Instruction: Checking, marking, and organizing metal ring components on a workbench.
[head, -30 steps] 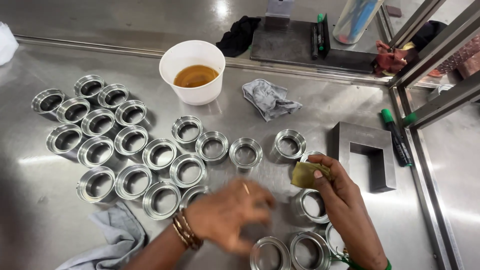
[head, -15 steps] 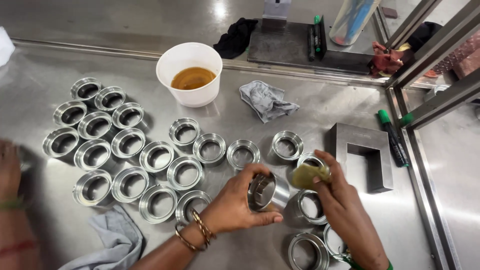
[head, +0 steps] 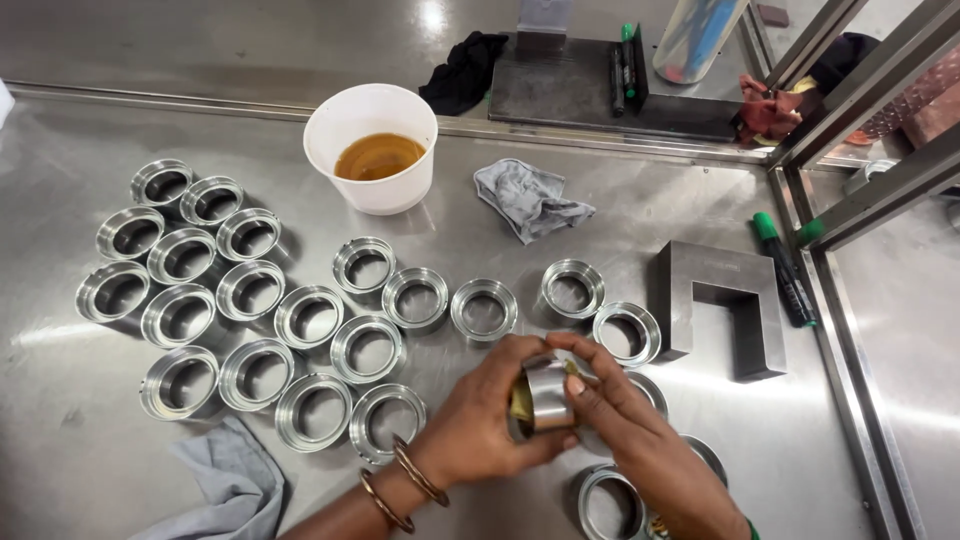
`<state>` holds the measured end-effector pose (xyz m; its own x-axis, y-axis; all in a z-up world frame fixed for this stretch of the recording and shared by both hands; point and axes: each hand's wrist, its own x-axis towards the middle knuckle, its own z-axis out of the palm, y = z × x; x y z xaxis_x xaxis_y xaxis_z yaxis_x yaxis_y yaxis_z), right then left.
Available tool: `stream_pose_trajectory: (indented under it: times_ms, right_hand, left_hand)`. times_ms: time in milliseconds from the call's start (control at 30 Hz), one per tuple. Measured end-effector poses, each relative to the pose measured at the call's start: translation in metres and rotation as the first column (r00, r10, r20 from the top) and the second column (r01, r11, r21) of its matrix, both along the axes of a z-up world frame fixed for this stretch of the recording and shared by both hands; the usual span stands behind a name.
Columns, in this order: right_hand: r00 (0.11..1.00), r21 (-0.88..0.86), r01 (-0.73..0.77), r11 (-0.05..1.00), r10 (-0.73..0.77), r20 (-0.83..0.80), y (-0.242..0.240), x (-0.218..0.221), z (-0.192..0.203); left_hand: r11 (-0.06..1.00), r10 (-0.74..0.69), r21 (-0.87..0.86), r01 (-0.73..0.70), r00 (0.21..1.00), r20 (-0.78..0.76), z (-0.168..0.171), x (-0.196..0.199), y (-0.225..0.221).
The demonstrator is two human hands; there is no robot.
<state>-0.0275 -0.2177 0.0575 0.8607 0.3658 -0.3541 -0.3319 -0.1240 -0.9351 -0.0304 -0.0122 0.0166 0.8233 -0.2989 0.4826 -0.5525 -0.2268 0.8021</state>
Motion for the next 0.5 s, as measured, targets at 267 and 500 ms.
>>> stream_pose_trajectory:
  times_ms: [267,500]
  right_hand:
    - [0.908,-0.2,0.383,0.902,-0.328,0.261,-0.01,0.015,0.026]
    - [0.909,-0.154,0.4,0.903,-0.369,0.194,-0.003,0.014,0.03]
  left_hand:
    - [0.673,-0.08,0.739,-0.034,0.99,0.119,0.001,0.024,0.042]
    - [0.784,-0.254,0.619,0.049,0.935,0.248,-0.004,-0.009,0.001]
